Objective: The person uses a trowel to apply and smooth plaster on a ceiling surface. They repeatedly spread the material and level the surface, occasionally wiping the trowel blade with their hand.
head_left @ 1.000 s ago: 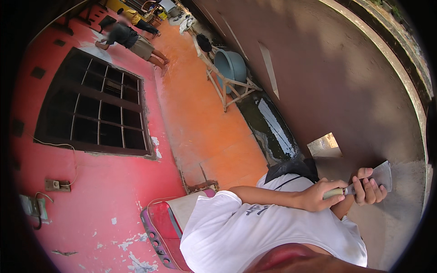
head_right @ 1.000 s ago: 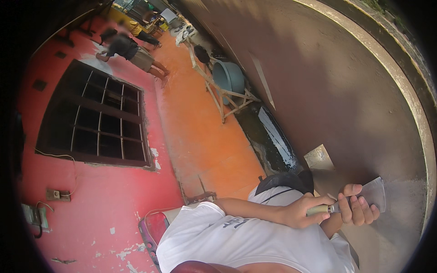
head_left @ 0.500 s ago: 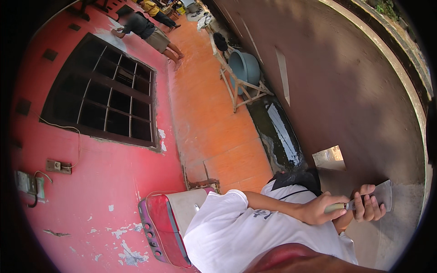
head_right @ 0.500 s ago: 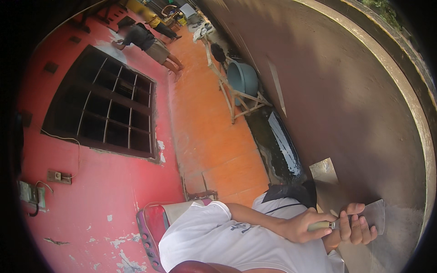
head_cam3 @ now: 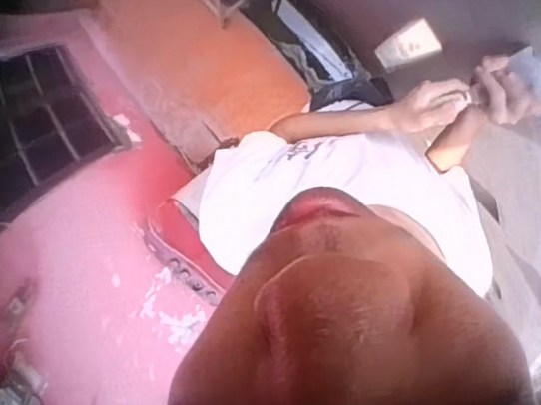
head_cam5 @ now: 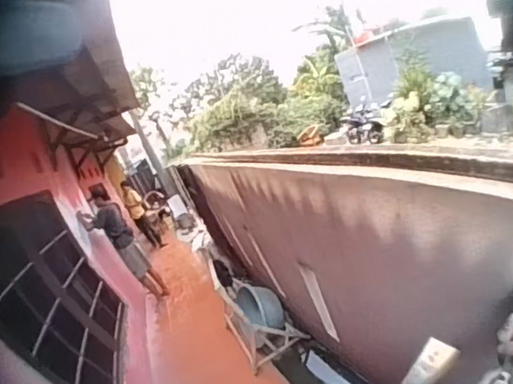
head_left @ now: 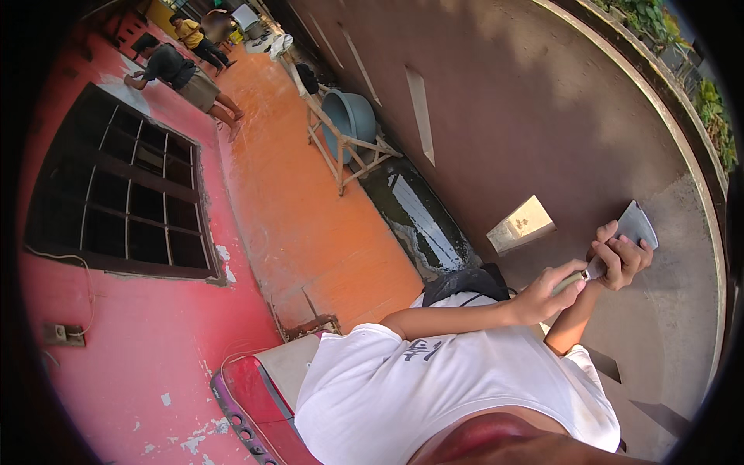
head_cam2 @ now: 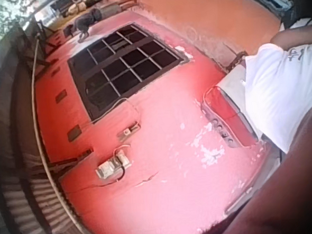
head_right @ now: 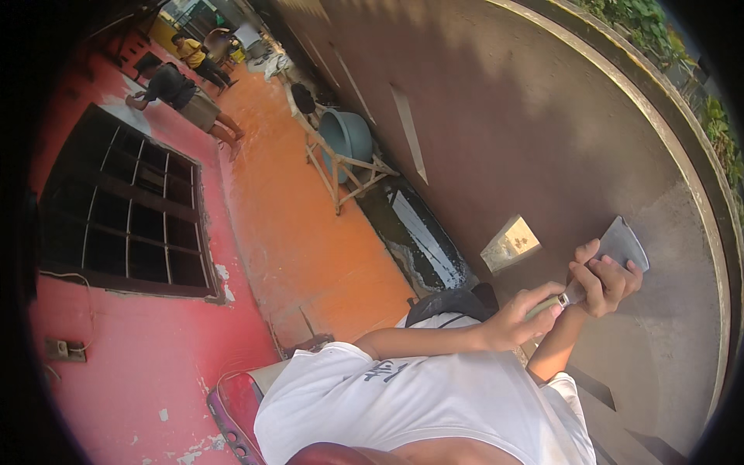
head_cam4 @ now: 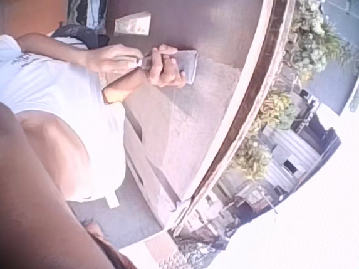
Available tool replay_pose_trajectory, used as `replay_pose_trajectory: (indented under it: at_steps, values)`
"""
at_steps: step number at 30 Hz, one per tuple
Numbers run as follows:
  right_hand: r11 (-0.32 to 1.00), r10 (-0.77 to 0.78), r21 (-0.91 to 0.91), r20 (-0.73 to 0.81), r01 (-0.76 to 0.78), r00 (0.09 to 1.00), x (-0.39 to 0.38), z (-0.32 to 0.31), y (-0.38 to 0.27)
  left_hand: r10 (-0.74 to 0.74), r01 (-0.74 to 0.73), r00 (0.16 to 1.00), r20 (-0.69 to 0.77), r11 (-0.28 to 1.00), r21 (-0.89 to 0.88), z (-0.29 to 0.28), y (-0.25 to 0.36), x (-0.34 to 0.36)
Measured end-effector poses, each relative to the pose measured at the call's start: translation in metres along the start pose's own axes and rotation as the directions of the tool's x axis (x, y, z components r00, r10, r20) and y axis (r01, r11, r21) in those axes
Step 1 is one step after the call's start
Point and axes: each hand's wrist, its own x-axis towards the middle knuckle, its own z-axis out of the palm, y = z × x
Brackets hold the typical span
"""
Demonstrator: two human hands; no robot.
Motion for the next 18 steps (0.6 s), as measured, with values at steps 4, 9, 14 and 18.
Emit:
replay_pose_trajectory:
  at_steps: [4,9,14,18]
  values:
    - [0.994,0.081,0.064,0.107,-0.088,0.991,0.007,-0.003,0.000,-0.215,0.241,0.968,0.127,0.937,-0.253,0.003,-0.006,-0.001]
    - [0.994,0.023,0.098,0.133,-0.036,0.991,0.001,-0.009,0.018,-0.206,0.224,0.975,0.088,0.920,-0.322,0.022,-0.015,0.004]
    - [0.997,0.013,0.079,0.148,-0.025,0.989,-0.001,-0.012,0.018,-0.148,0.152,0.988,0.037,0.969,-0.196,0.023,-0.032,0.005]
    - [0.998,0.023,0.050,0.113,-0.028,0.993,-0.010,-0.007,0.015,-0.140,0.139,0.990,-0.005,0.990,-0.036,0.011,-0.023,0.010]
